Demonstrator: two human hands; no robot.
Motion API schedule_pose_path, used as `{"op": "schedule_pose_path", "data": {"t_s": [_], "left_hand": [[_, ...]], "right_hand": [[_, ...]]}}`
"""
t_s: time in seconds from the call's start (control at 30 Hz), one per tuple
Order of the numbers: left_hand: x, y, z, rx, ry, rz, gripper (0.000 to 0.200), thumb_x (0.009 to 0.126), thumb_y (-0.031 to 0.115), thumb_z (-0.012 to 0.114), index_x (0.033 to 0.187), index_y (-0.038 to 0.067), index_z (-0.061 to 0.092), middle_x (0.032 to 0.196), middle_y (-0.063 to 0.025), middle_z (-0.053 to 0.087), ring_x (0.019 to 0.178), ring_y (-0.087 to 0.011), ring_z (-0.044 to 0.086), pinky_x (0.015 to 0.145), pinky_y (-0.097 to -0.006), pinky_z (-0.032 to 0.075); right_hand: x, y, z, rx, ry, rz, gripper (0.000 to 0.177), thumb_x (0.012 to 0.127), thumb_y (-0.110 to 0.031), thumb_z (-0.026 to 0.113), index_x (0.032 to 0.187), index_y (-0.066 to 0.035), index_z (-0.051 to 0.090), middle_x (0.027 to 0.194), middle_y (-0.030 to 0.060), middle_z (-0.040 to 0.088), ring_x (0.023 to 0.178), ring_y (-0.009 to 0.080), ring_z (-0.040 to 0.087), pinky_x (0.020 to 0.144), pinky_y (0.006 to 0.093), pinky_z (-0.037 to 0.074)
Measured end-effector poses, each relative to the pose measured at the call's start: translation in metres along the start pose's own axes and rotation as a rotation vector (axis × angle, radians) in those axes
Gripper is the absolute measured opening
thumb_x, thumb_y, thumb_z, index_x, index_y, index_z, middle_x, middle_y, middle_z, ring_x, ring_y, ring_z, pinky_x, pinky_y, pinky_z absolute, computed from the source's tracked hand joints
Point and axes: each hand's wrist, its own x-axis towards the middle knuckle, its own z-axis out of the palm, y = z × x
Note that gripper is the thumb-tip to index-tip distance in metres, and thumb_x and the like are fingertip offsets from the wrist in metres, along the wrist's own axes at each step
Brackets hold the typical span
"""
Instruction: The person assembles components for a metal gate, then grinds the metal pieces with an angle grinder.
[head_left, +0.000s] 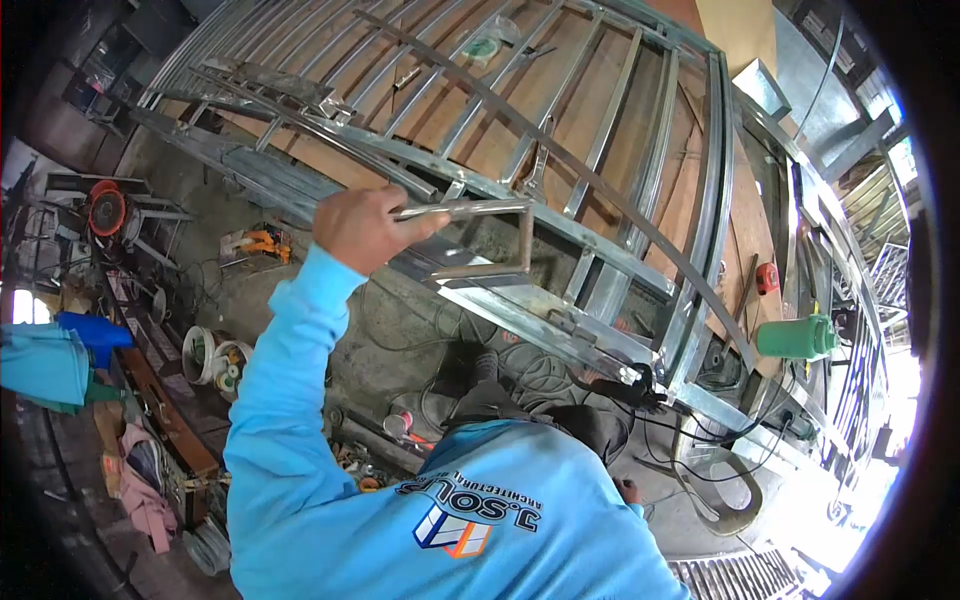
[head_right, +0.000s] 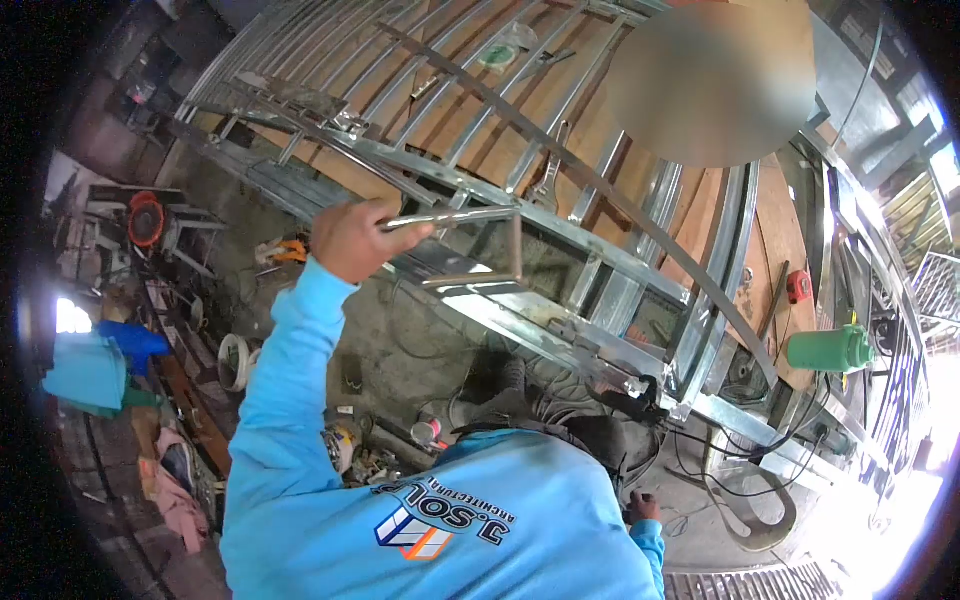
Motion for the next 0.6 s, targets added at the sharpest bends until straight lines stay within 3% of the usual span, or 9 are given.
{"op": "schedule_pose_path", "data": {"t_s": [0.03,0.2,0.23,0.33,0.37,0.5,0.6], "left_hand": [[0.013,0.0,0.004,-0.017,-0.026,-0.001,0.066,0.079,0.073,0.066,0.076,0.008,0.071,0.057,-0.0115,0.058,0.055,-0.0308,0.061,0.052,-0.0446,0.047],[0.074,-0.01,0.025,-0.06,-0.233,-0.011,0.078,0.079,0.084,0.054,0.081,0.009,0.073,0.067,-0.0112,0.064,0.062,-0.0295,0.064,0.059,-0.0458,0.05],[0.084,-0.006,0.018,-0.02,-0.327,-0.059,0.083,0.076,0.09,0.048,0.078,0.011,0.073,0.073,-0.0134,0.068,0.074,-0.033,0.068,0.067,-0.0488,0.052],[0.112,-0.013,0.017,0.024,-0.41,-0.053,0.088,0.074,0.091,0.049,0.09,0.01,0.076,0.084,-0.0175,0.071,0.085,-0.0341,0.069,0.075,-0.0489,0.053],[0.116,-0.022,0.029,0.033,-0.26,0.004,0.088,0.077,0.089,0.048,0.089,0.007,0.076,0.081,-0.0175,0.067,0.082,-0.0345,0.066,0.076,-0.0471,0.053],[0.159,-0.043,0.041,-0.011,-0.344,0.022,0.093,0.075,0.091,0.049,0.09,0.004,0.076,0.085,-0.0187,0.068,0.086,-0.0352,0.067,0.079,-0.0486,0.053],[0.197,-0.047,0.045,-0.077,-0.672,0.07,0.096,0.075,0.091,0.049,0.104,0.003,0.075,0.084,-0.0184,0.068,0.086,-0.0326,0.067,0.078,-0.0492,0.053]], "right_hand": [[0.0,0.003,0.003,-0.076,0.017,-0.029,0.056,0.086,-0.042,0.067,0.111,0.008,0.066,0.088,0.0188,0.074,0.073,0.027,0.072,0.069,0.0389,0.058],[0.001,-0.008,-0.002,0.043,0.068,0.122,0.058,0.087,-0.041,0.067,0.115,0.009,0.064,0.088,0.019,0.074,0.072,0.0266,0.072,0.067,0.0391,0.057],[0.01,-0.007,-0.002,0.064,0.082,0.13,0.058,0.087,-0.041,0.067,0.118,0.007,0.062,0.09,0.0196,0.073,0.075,0.0276,0.071,0.069,0.0396,0.057],[0.037,0.001,-0.003,0.064,0.095,0.118,0.06,0.086,-0.042,0.069,0.124,0.003,0.058,0.098,0.0215,0.071,0.083,0.0305,0.069,0.073,0.041,0.056],[0.047,0.003,-0.001,0.055,0.099,0.112,0.061,0.085,-0.042,0.069,0.126,0.002,0.057,0.101,0.0221,0.07,0.085,0.0315,0.069,0.075,0.0415,0.056],[0.056,0.027,0.025,-0.046,0.108,0.134,0.067,0.084,-0.042,0.071,0.135,-0.003,0.052,0.112,0.0247,0.066,0.096,0.0355,0.067,0.081,0.0434,0.055],[0.059,0.073,0.072,-0.168,0.11,0.182,0.073,0.083,-0.043,0.072,0.141,-0.007,0.047,0.12,0.0266,0.063,0.104,0.0384,0.065,0.086,0.0448,0.054]]}}
